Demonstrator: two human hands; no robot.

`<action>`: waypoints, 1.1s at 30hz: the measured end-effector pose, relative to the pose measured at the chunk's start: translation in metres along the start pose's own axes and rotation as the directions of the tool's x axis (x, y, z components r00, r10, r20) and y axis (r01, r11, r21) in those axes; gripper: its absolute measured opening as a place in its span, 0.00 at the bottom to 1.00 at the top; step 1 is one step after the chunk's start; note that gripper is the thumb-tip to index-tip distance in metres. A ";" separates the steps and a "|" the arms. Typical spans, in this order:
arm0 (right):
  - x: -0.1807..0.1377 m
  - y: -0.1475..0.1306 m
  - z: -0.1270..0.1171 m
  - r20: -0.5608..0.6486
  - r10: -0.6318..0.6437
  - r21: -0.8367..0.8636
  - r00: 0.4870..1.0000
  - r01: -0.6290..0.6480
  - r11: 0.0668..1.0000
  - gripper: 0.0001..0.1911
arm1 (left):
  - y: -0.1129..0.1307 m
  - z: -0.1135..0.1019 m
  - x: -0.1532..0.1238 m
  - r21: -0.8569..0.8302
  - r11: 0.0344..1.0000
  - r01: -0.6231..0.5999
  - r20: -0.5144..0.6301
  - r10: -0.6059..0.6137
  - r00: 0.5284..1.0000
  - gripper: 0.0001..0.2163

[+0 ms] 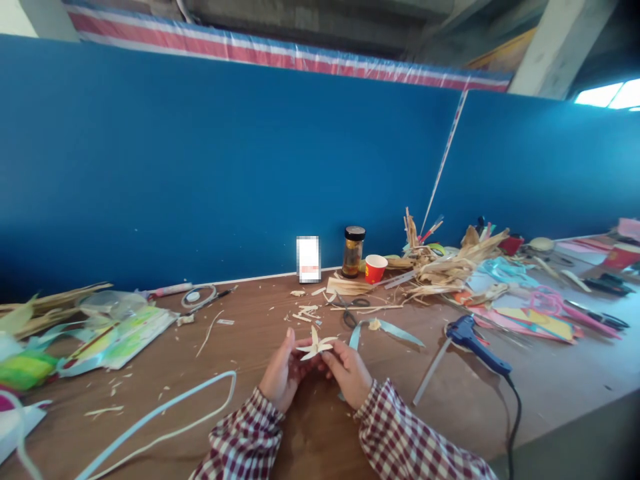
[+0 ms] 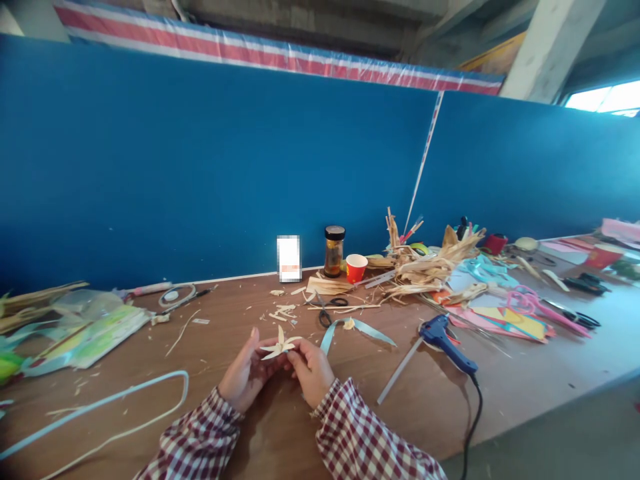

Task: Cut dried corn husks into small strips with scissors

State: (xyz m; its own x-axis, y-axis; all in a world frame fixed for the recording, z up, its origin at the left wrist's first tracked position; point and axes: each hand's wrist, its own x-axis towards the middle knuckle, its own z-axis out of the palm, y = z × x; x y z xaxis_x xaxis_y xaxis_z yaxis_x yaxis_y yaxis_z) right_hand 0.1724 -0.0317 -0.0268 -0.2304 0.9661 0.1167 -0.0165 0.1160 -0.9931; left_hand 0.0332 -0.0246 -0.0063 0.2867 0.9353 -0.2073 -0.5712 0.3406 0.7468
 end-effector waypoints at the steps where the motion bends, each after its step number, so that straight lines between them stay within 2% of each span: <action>1: 0.000 0.000 0.000 -0.003 -0.004 -0.004 1.000 0.004 1.000 0.13 | 0.000 0.000 0.000 -0.008 1.000 0.005 -0.001 -0.005 1.000 0.22; 5: 0.002 0.001 -0.001 -0.021 -0.013 -0.023 1.000 0.013 1.000 0.13 | -0.002 -0.002 0.000 -0.027 1.000 0.010 0.067 -0.008 0.998 0.21; 8: 0.004 0.000 -0.002 -0.066 0.026 -0.003 0.997 -0.027 1.000 0.14 | -0.002 -0.004 0.001 -0.040 0.999 0.009 0.103 -0.005 0.995 0.21; 10: 0.002 -0.007 0.000 -0.129 0.050 0.031 0.990 -0.046 0.998 0.15 | -0.002 -0.006 0.004 -0.071 0.997 0.006 0.077 0.000 0.997 0.21; 12: -0.005 -0.021 0.005 -0.180 0.030 0.047 0.983 -0.022 0.999 0.16 | -0.004 -0.009 0.008 -0.103 0.995 -0.008 -0.006 0.008 1.000 0.19; 14: -0.011 -0.043 0.013 -0.139 -0.036 0.019 0.990 0.039 0.999 0.14 | -0.007 -0.012 0.013 -0.108 0.994 -0.003 -0.109 -0.009 0.994 0.16; 17: -0.008 -0.075 0.026 0.010 -0.117 0.009 0.993 0.117 0.993 0.10 | -0.014 -0.015 0.018 -0.110 0.992 -0.062 -0.101 0.051 0.994 0.12; 20: 0.022 -0.089 0.040 0.040 -0.187 -0.163 0.981 0.191 0.968 0.08 | -0.021 -0.016 0.019 -0.038 0.997 -0.066 -0.082 0.062 0.995 0.11; 22: 0.054 -0.084 0.051 0.066 -0.216 -0.340 0.974 0.225 0.913 0.07 | -0.026 -0.016 0.019 0.060 0.998 0.001 -0.025 0.000 1.000 0.11; 25: 0.103 -0.062 0.070 0.181 -0.130 -0.653 0.975 0.218 0.725 0.07 | -0.028 -0.015 0.017 0.093 0.990 0.107 -0.001 -0.107 0.994 0.11; 26: 0.118 -0.054 0.078 0.199 -0.111 -0.683 0.974 0.219 0.697 0.06 | -0.028 -0.014 0.017 0.076 0.989 0.130 0.012 -0.132 0.991 0.12; 29: 0.152 -0.033 0.098 0.240 -0.074 -0.731 0.968 0.230 0.643 0.05 | -0.024 -0.013 0.017 -0.047 0.995 0.092 0.048 -0.089 0.995 0.15; 33: 0.182 -0.023 0.117 0.270 -0.028 -0.785 0.962 0.237 0.572 0.06 | -0.013 -0.016 0.023 -0.136 0.991 0.022 -0.002 -0.023 1.000 0.15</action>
State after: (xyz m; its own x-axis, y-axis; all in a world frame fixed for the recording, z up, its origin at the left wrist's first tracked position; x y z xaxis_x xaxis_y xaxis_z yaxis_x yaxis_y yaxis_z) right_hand 0.0167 0.1144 0.0165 -0.4844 0.8640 0.1374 0.6997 0.4769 -0.5321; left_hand 0.0349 -0.0061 -0.0306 0.2981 0.9275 -0.2255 -0.6637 0.3712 0.6494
